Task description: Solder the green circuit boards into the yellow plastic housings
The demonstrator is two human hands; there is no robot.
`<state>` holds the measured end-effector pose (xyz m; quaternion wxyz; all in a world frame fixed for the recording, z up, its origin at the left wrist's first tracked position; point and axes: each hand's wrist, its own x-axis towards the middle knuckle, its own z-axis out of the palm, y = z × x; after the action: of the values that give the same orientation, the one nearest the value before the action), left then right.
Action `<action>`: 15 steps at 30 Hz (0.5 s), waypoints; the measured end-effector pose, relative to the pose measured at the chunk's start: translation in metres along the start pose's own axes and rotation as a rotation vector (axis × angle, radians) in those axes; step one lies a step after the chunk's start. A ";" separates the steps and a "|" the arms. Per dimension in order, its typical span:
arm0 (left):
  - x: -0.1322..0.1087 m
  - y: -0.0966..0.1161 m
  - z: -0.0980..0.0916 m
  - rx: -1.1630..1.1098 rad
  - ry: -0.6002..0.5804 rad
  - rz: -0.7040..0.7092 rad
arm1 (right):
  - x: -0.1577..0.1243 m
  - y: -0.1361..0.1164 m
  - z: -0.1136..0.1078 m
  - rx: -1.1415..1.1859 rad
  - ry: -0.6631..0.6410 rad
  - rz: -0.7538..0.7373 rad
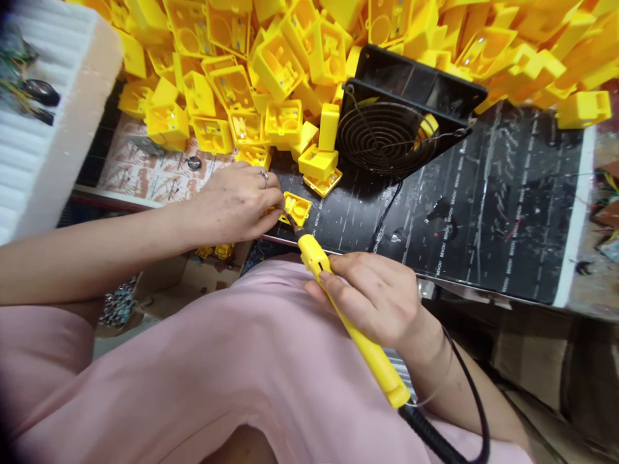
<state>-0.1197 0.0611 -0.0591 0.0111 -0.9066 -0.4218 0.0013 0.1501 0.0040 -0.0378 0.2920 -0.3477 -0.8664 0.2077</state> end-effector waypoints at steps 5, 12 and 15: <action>0.000 -0.001 0.000 -0.012 -0.032 0.002 | -0.005 0.006 -0.010 -0.133 0.035 -0.212; 0.000 -0.002 0.000 -0.006 -0.019 0.020 | 0.005 0.005 -0.005 -0.019 -0.025 -0.160; 0.000 -0.001 0.001 -0.018 -0.010 0.014 | 0.009 0.001 -0.010 0.006 -0.101 -0.076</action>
<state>-0.1205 0.0620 -0.0604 0.0006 -0.9097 -0.4153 0.0021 0.1514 0.0127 -0.0279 0.2566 -0.3029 -0.8920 0.2163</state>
